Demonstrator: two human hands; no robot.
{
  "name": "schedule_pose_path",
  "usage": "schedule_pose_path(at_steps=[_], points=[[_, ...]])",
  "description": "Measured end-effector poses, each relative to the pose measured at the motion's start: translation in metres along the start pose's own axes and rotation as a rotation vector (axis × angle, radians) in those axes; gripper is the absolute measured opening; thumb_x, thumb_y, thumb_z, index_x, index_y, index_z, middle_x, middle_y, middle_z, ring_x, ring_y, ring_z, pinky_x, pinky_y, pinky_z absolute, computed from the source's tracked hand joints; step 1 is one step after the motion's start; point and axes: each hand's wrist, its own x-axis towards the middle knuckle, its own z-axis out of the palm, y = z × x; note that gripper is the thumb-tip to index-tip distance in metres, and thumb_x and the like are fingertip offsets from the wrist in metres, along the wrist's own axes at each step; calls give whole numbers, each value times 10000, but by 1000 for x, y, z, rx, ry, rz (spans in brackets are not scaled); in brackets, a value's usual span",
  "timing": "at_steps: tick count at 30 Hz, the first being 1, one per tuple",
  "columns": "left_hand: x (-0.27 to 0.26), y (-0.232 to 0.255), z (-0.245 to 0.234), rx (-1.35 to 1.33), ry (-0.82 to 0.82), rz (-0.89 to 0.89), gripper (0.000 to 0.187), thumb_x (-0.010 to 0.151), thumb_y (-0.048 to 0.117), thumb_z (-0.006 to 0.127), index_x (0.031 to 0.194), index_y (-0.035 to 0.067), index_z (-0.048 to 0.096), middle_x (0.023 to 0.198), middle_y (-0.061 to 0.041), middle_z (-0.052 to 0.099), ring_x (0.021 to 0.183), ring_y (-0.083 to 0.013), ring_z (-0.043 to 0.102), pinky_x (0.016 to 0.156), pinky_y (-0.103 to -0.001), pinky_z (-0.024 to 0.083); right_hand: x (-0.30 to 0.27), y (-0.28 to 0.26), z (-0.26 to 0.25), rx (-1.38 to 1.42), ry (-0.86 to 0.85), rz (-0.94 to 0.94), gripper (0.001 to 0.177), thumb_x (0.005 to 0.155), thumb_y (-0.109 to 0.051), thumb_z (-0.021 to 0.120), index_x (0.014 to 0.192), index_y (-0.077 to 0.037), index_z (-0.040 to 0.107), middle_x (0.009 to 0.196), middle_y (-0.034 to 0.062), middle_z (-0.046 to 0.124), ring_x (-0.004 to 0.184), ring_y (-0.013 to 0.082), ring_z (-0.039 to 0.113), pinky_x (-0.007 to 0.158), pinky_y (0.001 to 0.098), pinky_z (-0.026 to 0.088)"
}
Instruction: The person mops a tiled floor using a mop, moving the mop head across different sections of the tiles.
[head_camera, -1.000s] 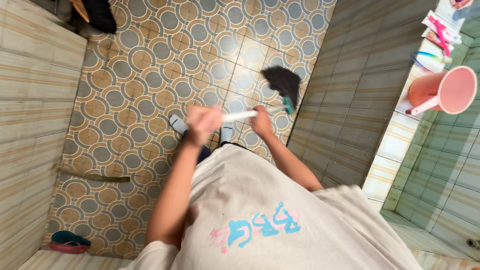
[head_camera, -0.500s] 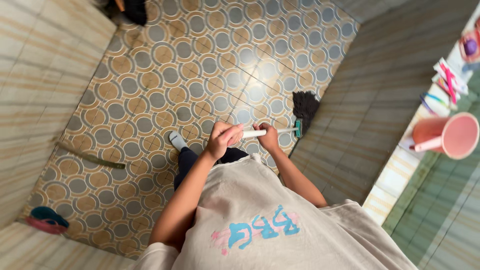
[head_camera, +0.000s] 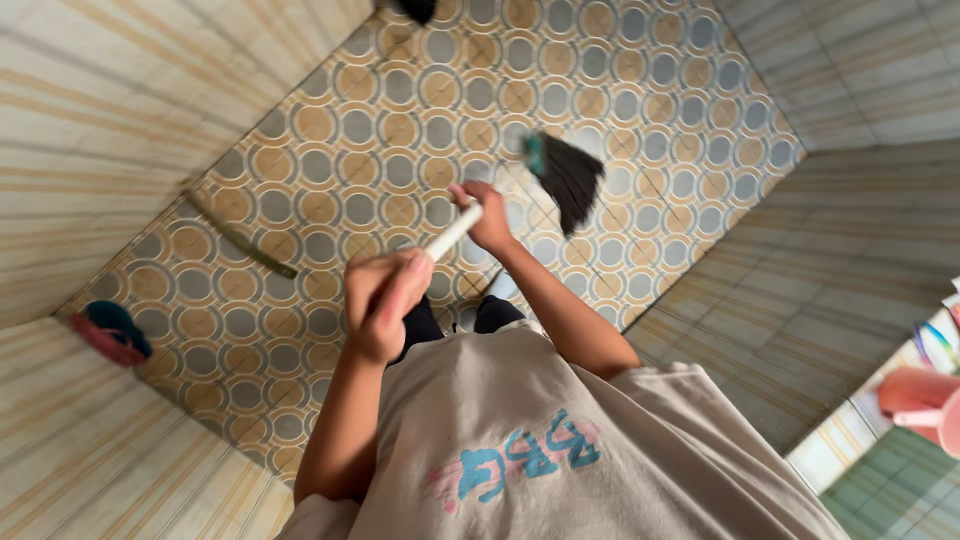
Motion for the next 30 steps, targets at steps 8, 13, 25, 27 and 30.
schedule_pose_path(at_steps=[8,13,25,27,30], points=[[-21,54,-78,325,290,351,347,1004,16,465,667,-64,483,597,-66,444,555,-163,447,728,-361,509,86,-105,169,92,-412,-151,394,971,-375,678,754,-48,645,737,124,658,730,295,624,749,438,529],[-30,46,-128,97,434,355,471,1027,37,409,563,38,328,505,-33,343,467,-134,305,537,-303,378,91,-132,207,52,-523,-133,447,966,-402,692,727,-33,614,753,140,651,770,314,642,796,446,552],[-20,44,-150,-58,342,260,514,1049,48,428,572,107,248,468,-35,277,379,-128,236,496,-332,323,71,-124,150,-129,-481,-12,339,916,-388,725,848,-56,729,899,142,702,973,331,651,862,464,537],[-15,42,-135,-106,295,200,513,1060,58,430,585,116,243,456,-33,275,376,-131,227,509,-341,321,55,-107,126,-149,-418,34,301,902,-365,736,873,-65,737,921,134,710,988,333,656,876,467,534],[-5,30,-98,-193,209,121,503,1054,61,437,592,118,249,457,-21,263,370,-128,216,507,-344,308,26,-78,80,-200,-321,128,248,883,-334,741,867,-86,749,950,118,718,995,331,662,896,466,531]])
